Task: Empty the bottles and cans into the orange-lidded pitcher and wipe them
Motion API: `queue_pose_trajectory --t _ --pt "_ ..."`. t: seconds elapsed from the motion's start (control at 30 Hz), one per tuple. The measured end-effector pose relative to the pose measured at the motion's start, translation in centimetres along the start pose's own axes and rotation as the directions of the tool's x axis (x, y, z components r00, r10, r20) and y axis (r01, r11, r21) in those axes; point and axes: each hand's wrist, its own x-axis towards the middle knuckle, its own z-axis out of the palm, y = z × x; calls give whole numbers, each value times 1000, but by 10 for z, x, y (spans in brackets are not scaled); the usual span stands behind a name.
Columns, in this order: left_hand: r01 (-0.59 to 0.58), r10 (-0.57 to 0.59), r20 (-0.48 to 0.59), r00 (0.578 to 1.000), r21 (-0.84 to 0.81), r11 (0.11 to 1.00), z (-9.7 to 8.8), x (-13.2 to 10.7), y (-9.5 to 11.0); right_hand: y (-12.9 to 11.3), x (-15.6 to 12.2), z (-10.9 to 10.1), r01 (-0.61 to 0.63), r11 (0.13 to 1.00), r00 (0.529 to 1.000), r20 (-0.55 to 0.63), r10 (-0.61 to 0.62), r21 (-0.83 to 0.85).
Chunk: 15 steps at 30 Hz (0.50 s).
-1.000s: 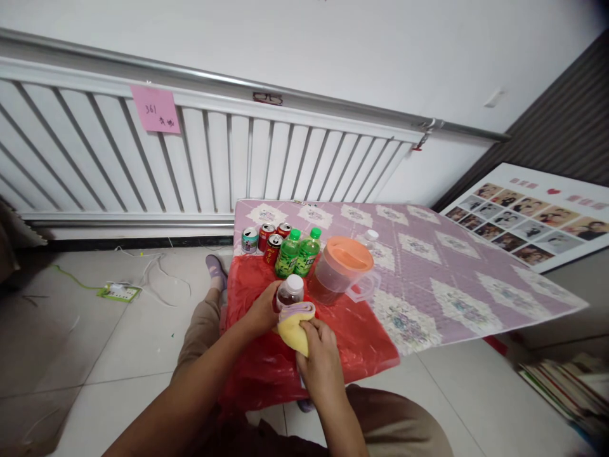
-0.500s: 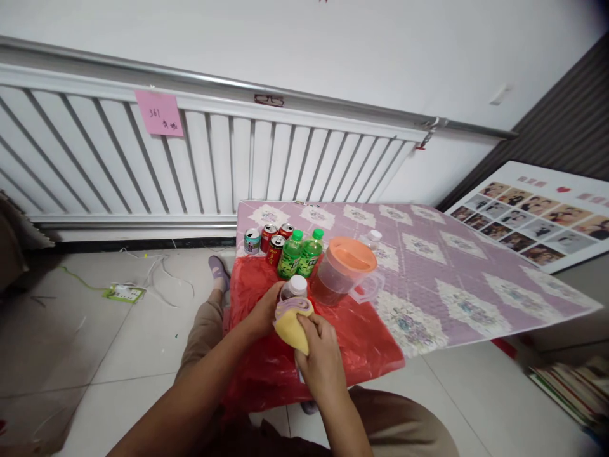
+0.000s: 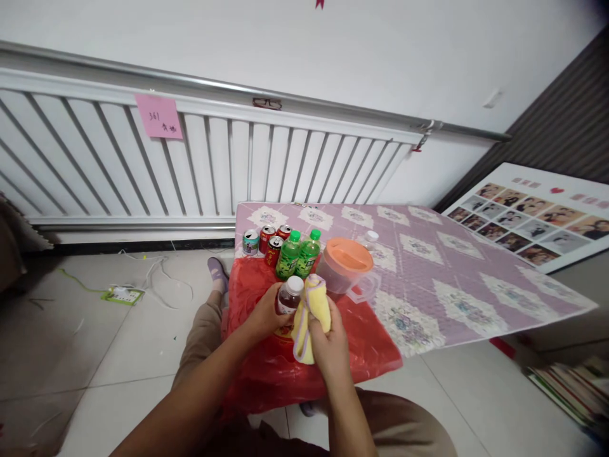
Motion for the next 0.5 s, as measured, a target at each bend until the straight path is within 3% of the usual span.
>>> queue_pose_trajectory --t 0.1,0.27,0.37,0.5 --pt "-12 12 -18 1000 -16 1000 2 0 5 7 3 9 -8 1000 999 49 8 8" --pt "-7 13 -81 997 71 997 4 -2 6 26 -2 1 -195 980 970 156 188 34" --pt "37 -20 -154 988 107 994 11 -5 3 25 -7 -2 -258 965 962 108 252 42" --pt "65 -36 -257 966 104 992 18 -7 2 11 -7 3 -168 978 986 32 165 121"
